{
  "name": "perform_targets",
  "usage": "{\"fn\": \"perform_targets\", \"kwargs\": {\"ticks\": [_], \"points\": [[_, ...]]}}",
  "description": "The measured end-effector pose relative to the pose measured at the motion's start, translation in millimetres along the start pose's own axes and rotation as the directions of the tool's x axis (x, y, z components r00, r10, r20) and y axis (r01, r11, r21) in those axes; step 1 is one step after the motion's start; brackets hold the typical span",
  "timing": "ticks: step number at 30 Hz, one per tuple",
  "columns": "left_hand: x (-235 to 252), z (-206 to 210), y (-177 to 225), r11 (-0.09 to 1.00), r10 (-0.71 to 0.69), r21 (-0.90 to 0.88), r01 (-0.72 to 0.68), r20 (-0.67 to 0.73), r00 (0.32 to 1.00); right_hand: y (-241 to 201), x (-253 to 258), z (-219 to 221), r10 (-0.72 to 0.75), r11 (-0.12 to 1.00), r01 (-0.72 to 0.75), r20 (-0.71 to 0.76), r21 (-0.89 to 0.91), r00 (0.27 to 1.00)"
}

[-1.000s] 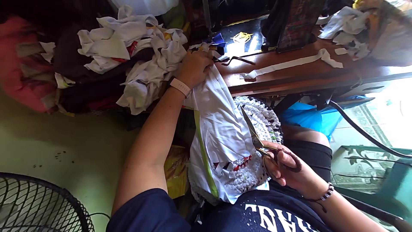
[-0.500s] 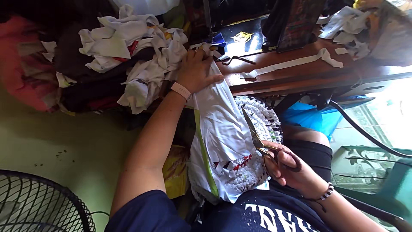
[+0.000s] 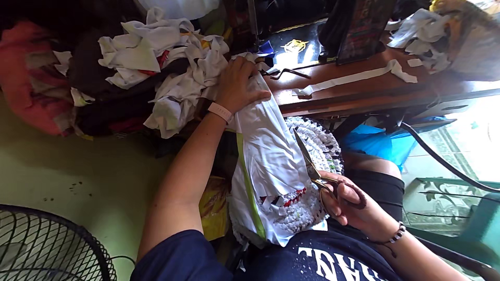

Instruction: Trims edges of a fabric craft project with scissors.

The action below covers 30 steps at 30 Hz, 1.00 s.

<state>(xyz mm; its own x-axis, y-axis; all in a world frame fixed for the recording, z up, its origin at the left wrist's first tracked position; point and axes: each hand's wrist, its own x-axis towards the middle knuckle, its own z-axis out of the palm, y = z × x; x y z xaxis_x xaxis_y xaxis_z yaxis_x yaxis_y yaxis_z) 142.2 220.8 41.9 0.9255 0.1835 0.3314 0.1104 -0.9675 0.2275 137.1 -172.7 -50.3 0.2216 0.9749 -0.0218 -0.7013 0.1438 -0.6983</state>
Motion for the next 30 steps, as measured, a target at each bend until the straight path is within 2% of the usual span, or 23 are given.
{"fn": "perform_targets", "kwargs": {"ticks": [9, 21, 27, 30], "points": [[0.2, 3.7, -3.9, 0.995, 0.093, 0.026, -0.095, 0.04, 0.995, -0.2, -0.3, 0.1, -0.001, 1.0, 0.001, -0.004, -0.016, 1.0], [2.6, 3.1, -6.7, 0.998, 0.036, 0.045, -0.045, 0.191, 0.981, 0.1, -0.1, -0.5, 0.007, 1.0, -0.007, -0.008, -0.014, 1.0], [2.3, 1.4, -4.3, 0.999, 0.034, -0.024, -0.033, 0.018, 0.999, 0.2, -0.1, -1.8, 0.003, 1.0, -0.003, 0.01, -0.006, 1.0], [1.1, 2.5, -5.2, 0.997, 0.075, -0.004, -0.075, -0.007, 0.997, 0.5, 0.1, -1.6, 0.0, 1.0, 0.001, 0.01, -0.01, 1.0]]}}
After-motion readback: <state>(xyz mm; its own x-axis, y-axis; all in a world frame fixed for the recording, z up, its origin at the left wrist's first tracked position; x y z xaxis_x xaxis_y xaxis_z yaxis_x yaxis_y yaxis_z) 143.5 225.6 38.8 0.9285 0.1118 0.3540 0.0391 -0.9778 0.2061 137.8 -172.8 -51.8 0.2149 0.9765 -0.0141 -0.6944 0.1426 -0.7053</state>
